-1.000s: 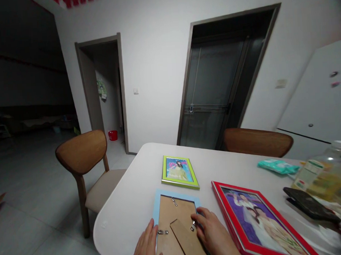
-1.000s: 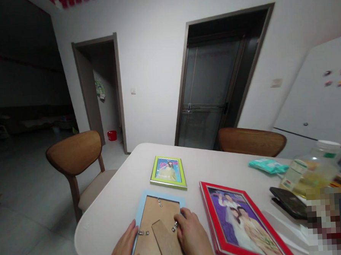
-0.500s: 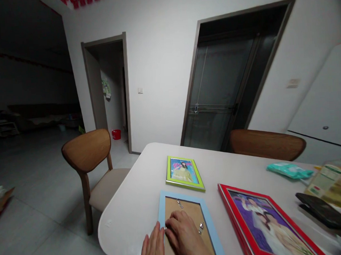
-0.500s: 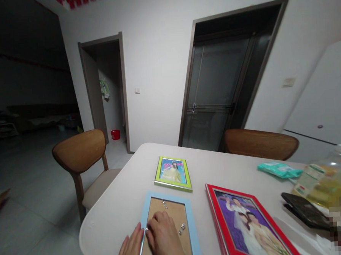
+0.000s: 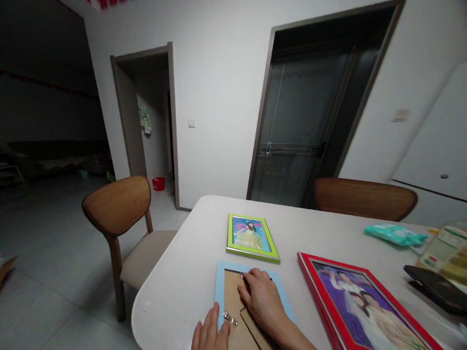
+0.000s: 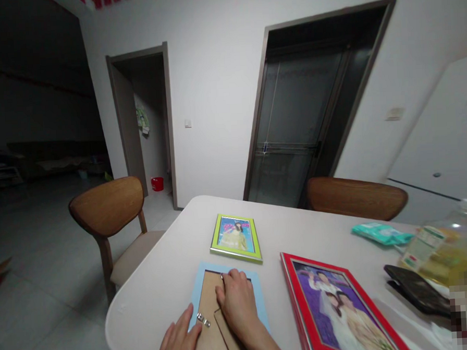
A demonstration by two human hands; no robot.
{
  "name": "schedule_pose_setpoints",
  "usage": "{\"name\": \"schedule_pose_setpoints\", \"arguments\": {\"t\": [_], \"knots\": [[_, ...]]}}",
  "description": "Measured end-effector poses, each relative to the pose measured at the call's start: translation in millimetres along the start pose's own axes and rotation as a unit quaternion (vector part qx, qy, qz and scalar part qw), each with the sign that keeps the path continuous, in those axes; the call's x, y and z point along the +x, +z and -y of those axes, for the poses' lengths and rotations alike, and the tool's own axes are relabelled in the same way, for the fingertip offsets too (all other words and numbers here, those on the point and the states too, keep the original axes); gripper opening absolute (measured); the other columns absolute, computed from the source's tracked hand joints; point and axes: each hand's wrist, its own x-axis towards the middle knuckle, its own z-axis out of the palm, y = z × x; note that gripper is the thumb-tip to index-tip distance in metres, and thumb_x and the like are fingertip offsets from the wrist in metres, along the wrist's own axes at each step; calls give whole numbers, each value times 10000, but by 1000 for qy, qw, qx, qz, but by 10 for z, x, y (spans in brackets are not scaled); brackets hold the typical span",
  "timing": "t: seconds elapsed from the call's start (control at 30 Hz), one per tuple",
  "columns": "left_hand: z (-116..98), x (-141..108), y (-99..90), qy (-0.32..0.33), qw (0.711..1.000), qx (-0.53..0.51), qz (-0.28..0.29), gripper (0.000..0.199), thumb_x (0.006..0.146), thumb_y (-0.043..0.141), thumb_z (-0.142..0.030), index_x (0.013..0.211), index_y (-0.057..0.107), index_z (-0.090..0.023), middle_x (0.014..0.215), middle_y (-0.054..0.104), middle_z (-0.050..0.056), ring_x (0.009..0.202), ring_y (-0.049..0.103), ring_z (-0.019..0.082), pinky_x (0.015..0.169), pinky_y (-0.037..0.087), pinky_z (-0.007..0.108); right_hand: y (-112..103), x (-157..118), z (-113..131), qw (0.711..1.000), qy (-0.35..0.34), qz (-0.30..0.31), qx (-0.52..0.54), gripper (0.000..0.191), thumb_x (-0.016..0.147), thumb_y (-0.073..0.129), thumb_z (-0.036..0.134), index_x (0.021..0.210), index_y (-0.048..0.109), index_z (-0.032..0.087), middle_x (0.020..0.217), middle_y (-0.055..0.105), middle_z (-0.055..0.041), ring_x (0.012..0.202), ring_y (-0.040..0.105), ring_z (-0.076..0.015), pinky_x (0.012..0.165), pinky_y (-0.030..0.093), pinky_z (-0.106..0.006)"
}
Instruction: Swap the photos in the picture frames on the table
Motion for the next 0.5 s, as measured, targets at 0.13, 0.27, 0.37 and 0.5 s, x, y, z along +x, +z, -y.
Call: {"name": "schedule_pose_setpoints", "arguments": {"t": [0.13,0.27,0.37,0.5], "knots": [[-19,106,-77,27,998,-17,63,603,524,458,-71,1118,520,-161,1314,325,110,1181,325,312,930,331,430,35,-16,-45,1000,6,-12,16,233,765,431,256,936,585,218,919,545,-67,878,462,-205,721,328,-298],[-20,146,-100,28,997,-21,70,599,539,459,-80,1134,508,-127,1313,320,138,1183,303,343,938,319,451,41,-14,-71,999,-5,-31,35,216,774,412,239,904,584,230,906,550,-52,874,464,-201,722,325,-301],[-11,103,-111,42,996,-52,60,606,549,444,-77,1153,472,-59,1312,321,166,1199,292,309,969,301,408,-20,-56,-9,999,-13,-29,43,239,767,418,217,954,567,214,922,552,-58,875,465,-201,734,324,-304],[1,31,-96,11,995,-101,8,673,551,390,-36,1221,339,8,1277,386,175,1183,344,221,983,303,322,-105,-222,206,991,-82,-7,103,222,728,487,234,935,567,217,949,542,-49,897,454,-194,776,317,-298]]}}
